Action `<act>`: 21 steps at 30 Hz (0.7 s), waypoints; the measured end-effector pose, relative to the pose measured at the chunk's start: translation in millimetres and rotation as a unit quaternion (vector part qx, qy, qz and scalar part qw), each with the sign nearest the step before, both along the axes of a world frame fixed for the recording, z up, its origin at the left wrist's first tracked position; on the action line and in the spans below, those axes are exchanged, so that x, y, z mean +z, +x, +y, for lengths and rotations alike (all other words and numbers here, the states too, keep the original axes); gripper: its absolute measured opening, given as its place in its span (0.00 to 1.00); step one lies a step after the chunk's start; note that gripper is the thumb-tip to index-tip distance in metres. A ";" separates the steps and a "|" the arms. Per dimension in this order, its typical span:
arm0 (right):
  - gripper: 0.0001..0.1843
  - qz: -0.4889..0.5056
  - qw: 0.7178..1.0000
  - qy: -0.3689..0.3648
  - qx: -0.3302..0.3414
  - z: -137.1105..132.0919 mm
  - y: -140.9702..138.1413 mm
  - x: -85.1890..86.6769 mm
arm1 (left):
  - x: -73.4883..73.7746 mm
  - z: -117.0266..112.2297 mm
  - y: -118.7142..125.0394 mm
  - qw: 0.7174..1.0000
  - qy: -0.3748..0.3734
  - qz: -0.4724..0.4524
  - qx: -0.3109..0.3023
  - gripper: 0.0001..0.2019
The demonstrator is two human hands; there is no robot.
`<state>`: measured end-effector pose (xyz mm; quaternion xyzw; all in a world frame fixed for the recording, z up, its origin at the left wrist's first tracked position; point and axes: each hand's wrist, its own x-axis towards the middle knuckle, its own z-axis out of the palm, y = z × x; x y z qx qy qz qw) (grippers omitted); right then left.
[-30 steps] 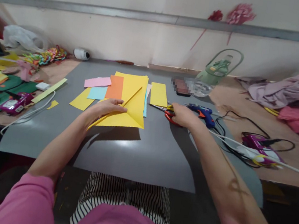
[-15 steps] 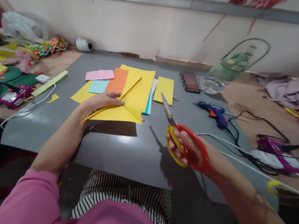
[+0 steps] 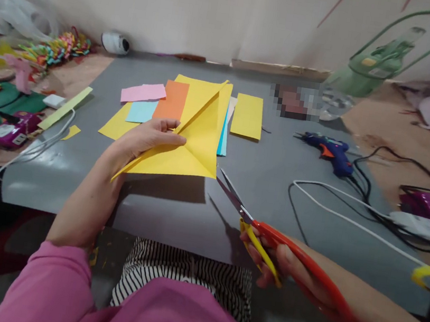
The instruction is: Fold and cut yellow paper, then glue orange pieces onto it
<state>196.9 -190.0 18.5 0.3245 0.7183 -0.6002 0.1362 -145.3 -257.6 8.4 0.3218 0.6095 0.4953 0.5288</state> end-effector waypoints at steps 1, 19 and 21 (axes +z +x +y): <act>0.42 0.003 1.000 0.000 0.003 0.4 -0.6 -0.2 | 0.5 0.5 0.1 1.000 -0.003 0.006 0.003 0.18; 0.35 0.000 0.999 0.011 0.032 -1.3 -22.4 14.2 | 10.6 2.6 14.4 0.998 -0.038 0.054 0.017 0.12; 0.37 -0.009 0.999 0.003 0.032 -0.1 -22.1 12.8 | 8.9 2.7 13.4 0.997 -0.034 0.063 0.012 0.12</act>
